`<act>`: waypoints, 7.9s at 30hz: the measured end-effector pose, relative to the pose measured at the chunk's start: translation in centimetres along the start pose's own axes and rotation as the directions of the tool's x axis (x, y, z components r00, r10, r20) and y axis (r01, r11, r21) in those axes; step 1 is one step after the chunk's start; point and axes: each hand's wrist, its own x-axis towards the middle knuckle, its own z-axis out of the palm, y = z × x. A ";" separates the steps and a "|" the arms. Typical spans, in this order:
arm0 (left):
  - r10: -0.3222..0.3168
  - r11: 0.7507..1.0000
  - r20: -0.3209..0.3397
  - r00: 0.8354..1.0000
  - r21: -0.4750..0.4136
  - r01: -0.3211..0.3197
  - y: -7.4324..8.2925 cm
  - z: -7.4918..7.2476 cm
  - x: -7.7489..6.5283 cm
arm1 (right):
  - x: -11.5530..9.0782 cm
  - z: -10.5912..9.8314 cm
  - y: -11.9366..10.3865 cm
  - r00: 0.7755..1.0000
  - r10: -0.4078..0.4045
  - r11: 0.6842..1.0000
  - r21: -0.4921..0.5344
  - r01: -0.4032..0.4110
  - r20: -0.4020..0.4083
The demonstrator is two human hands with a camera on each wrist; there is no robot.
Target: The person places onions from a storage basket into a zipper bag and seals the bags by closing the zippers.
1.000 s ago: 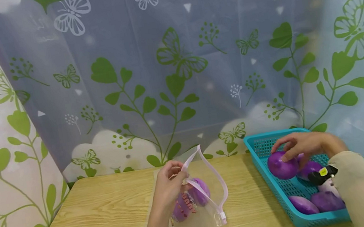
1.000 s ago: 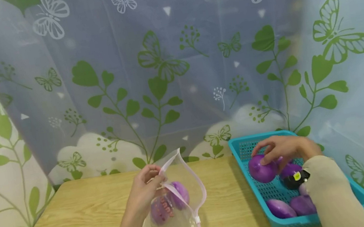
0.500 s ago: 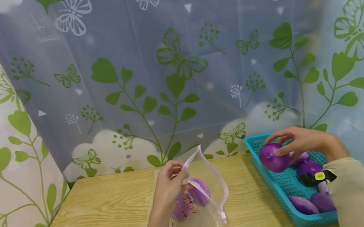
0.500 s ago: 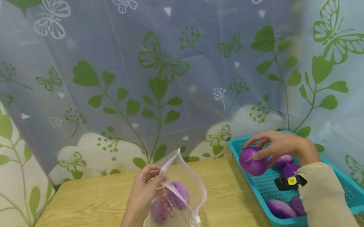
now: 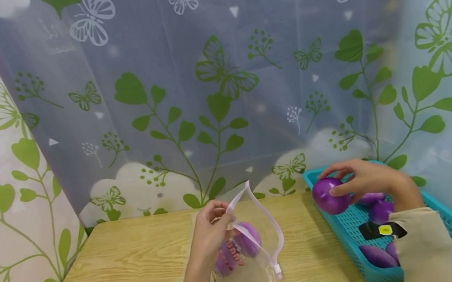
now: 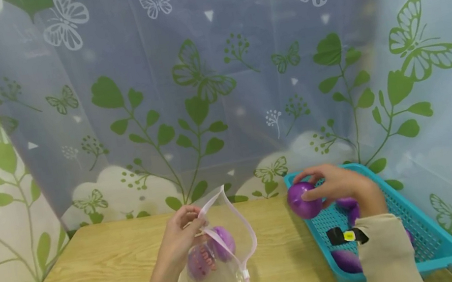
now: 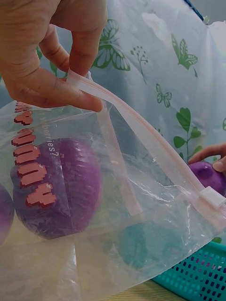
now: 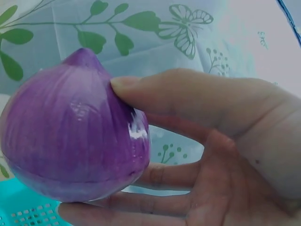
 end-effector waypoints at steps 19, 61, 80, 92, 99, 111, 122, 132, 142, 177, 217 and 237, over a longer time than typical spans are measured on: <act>0.003 1.000 -0.004 1.000 0.009 -0.003 0.1 0.0 -0.2 | 0.9 2.8 -2.6 0.999 -0.018 1.000 0.021 0.018 -0.034; -0.010 1.000 0.011 1.000 -0.002 0.010 0.3 0.0 -0.2 | 5.4 9.8 -6.3 0.967 -0.237 0.955 -0.161 0.249 0.089; 0.006 1.000 0.010 1.000 0.003 -0.006 0.5 0.0 -0.2 | 5.6 10.7 -6.5 0.973 -0.213 0.957 -0.182 0.226 0.091; 0.018 1.000 0.005 1.000 0.012 -0.018 0.3 -0.1 -0.1 | 5.7 11.0 -6.6 0.970 -0.233 0.947 -0.211 0.243 0.070; 0.022 1.000 0.008 1.000 0.014 -0.022 0.3 -0.1 0.0 | 5.9 11.6 -6.6 0.961 -0.273 0.935 -0.221 0.277 0.047; 0.004 1.000 0.001 1.000 -0.008 -0.004 0.5 -0.1 -0.1 | 6.2 12.9 -7.2 0.957 -0.285 0.922 -0.289 0.259 -0.054; -0.004 1.000 0.007 1.000 -0.018 0.004 0.6 -0.1 -0.1 | 5.6 13.7 -7.6 0.953 -0.280 0.912 -0.341 0.228 -0.112; -0.025 0.999 0.003 1.000 -0.025 0.025 0.6 -0.2 -0.2 | 5.7 13.8 -7.4 0.947 -0.307 0.898 -0.357 0.256 -0.092; -0.043 0.999 -0.002 0.999 -0.033 0.043 0.6 -0.1 -0.1 | 5.8 14.0 -7.4 0.940 -0.331 0.881 -0.385 0.276 -0.086; -0.026 0.999 -0.029 0.999 -0.040 0.025 0.7 -0.4 -0.2 | 6.0 15.2 -7.2 0.954 -0.295 0.885 -0.363 0.293 0.050; -0.021 0.998 -0.033 0.999 -0.059 0.019 0.9 -0.6 0.0 | 2.8 1.1 -2.7 0.998 -0.053 0.919 -0.393 0.040 -0.022; -0.030 0.997 -0.020 0.999 -0.067 0.028 0.8 -0.7 0.0 | 2.2 -3.9 7.8 0.978 0.149 0.915 -0.354 -0.193 -0.148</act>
